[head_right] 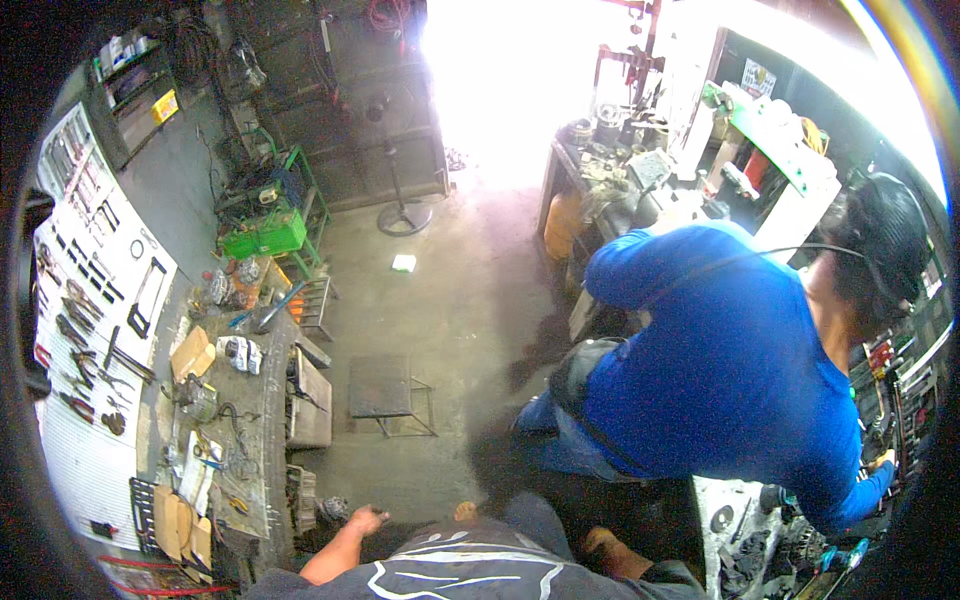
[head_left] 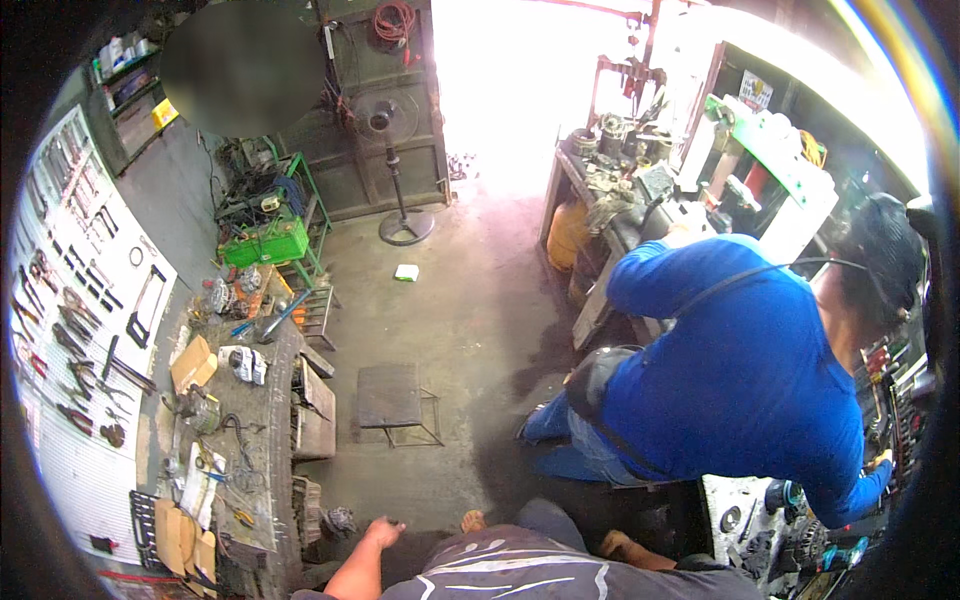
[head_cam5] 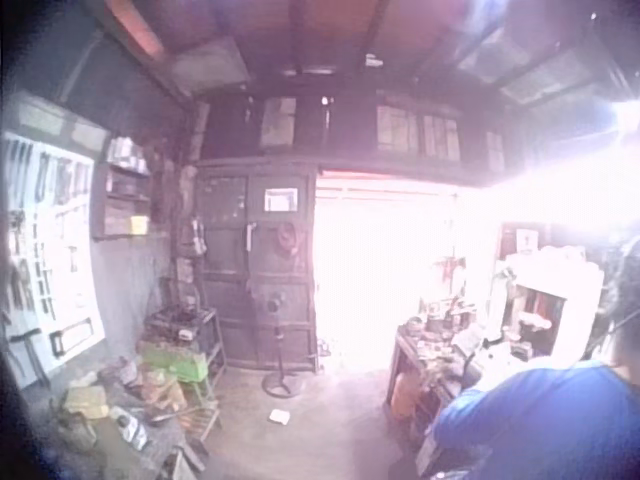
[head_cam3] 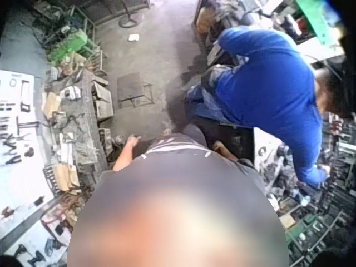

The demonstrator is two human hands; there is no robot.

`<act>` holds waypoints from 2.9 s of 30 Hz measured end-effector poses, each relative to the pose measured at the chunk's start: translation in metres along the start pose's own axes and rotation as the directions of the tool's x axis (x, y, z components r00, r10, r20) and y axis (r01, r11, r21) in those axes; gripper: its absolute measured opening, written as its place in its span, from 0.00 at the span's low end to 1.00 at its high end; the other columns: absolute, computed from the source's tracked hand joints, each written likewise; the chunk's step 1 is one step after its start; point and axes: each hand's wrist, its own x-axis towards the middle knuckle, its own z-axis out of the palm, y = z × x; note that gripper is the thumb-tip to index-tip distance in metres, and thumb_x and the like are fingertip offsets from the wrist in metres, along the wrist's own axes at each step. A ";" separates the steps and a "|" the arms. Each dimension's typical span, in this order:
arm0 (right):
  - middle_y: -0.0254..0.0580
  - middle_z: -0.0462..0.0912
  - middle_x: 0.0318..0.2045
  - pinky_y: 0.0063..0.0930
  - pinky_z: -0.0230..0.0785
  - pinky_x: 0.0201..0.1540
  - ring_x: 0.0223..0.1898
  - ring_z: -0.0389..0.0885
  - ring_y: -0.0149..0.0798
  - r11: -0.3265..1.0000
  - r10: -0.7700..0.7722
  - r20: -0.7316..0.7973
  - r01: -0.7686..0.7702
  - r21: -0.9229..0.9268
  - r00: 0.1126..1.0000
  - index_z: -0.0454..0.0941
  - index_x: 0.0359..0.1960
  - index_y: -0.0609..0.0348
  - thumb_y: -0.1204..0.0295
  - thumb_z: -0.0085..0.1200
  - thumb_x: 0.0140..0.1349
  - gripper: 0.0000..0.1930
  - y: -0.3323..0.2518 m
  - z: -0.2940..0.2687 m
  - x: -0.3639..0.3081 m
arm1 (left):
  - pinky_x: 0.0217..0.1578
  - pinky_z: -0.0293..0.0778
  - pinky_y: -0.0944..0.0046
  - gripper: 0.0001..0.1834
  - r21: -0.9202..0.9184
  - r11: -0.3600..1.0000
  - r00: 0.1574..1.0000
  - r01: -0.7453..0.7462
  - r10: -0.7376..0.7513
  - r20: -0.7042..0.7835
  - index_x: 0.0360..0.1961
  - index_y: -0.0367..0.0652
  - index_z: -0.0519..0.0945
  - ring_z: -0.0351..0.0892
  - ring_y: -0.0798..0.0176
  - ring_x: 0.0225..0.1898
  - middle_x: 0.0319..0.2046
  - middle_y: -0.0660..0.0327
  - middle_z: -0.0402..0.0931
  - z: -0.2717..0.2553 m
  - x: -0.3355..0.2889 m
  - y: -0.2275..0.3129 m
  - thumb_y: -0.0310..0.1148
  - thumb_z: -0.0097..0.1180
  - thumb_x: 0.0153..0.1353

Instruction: The person moves to a green drill press, secures a metal part in a vise, and repeatedly lowers the drill head to bore into the part. The person uses both hands to operate the machine's lever and stabilize the workpiece.

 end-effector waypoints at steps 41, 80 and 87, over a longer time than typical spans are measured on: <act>0.52 0.88 0.51 0.39 0.79 0.56 0.51 0.88 0.46 0.745 0.287 -0.564 0.189 0.640 0.775 0.81 0.62 0.58 0.58 0.61 0.67 0.25 -0.538 -0.971 0.616 | 0.67 0.71 0.54 0.39 0.315 0.945 0.996 -0.091 0.084 0.038 0.62 0.36 0.81 0.76 0.47 0.67 0.64 0.46 0.78 -0.854 0.858 0.697 0.59 0.67 0.61; 0.54 0.85 0.55 0.52 0.74 0.60 0.57 0.83 0.60 0.739 0.429 -0.492 0.019 0.673 0.757 0.77 0.65 0.50 0.56 0.57 0.65 0.27 -0.259 -1.862 1.022 | 0.52 0.79 0.53 0.35 0.718 0.367 0.656 -0.591 0.737 0.163 0.63 0.38 0.80 0.84 0.53 0.50 0.52 0.52 0.86 -1.152 1.427 2.093 0.55 0.64 0.66; 0.55 0.83 0.58 0.51 0.74 0.61 0.57 0.82 0.60 0.598 0.611 -0.434 -0.026 0.801 0.661 0.72 0.70 0.50 0.53 0.55 0.68 0.30 -0.080 -1.933 0.988 | 0.30 0.79 0.56 0.35 0.251 0.531 0.497 -0.809 0.392 0.774 0.63 0.41 0.81 0.82 0.60 0.26 0.31 0.59 0.87 -0.870 1.388 2.288 0.55 0.68 0.63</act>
